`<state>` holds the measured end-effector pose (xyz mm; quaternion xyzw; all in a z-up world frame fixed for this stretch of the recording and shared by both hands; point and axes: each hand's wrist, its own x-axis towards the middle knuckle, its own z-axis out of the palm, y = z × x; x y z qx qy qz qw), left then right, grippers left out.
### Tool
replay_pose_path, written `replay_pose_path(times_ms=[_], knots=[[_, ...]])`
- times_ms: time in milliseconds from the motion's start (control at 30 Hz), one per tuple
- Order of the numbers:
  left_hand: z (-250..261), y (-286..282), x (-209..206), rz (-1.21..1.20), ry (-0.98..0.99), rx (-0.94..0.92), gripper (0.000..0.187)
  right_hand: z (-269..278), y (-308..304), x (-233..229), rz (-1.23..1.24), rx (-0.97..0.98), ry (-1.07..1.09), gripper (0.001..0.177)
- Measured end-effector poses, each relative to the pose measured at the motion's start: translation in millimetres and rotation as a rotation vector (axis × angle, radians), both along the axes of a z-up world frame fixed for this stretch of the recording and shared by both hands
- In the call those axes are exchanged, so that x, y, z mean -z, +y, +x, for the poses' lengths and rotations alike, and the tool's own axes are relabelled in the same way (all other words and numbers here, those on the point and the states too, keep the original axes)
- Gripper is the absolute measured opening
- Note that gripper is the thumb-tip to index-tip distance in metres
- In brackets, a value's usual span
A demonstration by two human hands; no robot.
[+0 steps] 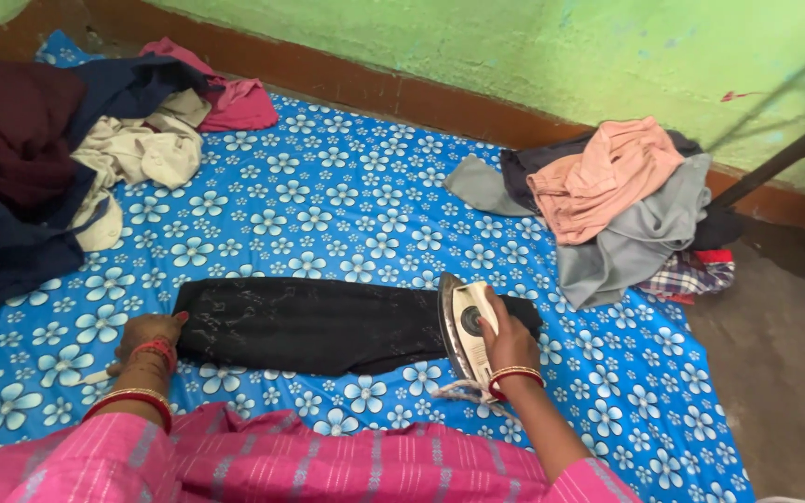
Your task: The person irons a black garment, then a dark blue skirt, and finally a white top on a blue floral mat. They use a handheld iron to smooth each item, adjusting the fabric with their hands before and during ironing.
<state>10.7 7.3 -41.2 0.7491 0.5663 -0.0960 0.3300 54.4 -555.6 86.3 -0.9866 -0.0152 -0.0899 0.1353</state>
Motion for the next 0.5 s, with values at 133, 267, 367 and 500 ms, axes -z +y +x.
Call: replay_pose_path(times_ms=[133,267,367,500], knots=[[5,12,10,0.079,0.029,0.076,0.056,1,-18,-7,-0.067,0.119,0.095,0.061],[3,2,7,0.017,0.041,-0.013,0.053,1,-48,-15,-0.139,0.230,0.145,0.059],[0,1,-5,0.022,0.046,-0.018,0.054,11,-45,-14,-0.134,0.281,0.127,0.058],[0,0,-1,0.011,0.023,-0.019,0.054,17,-45,-17,-0.092,0.319,0.187,0.060]])
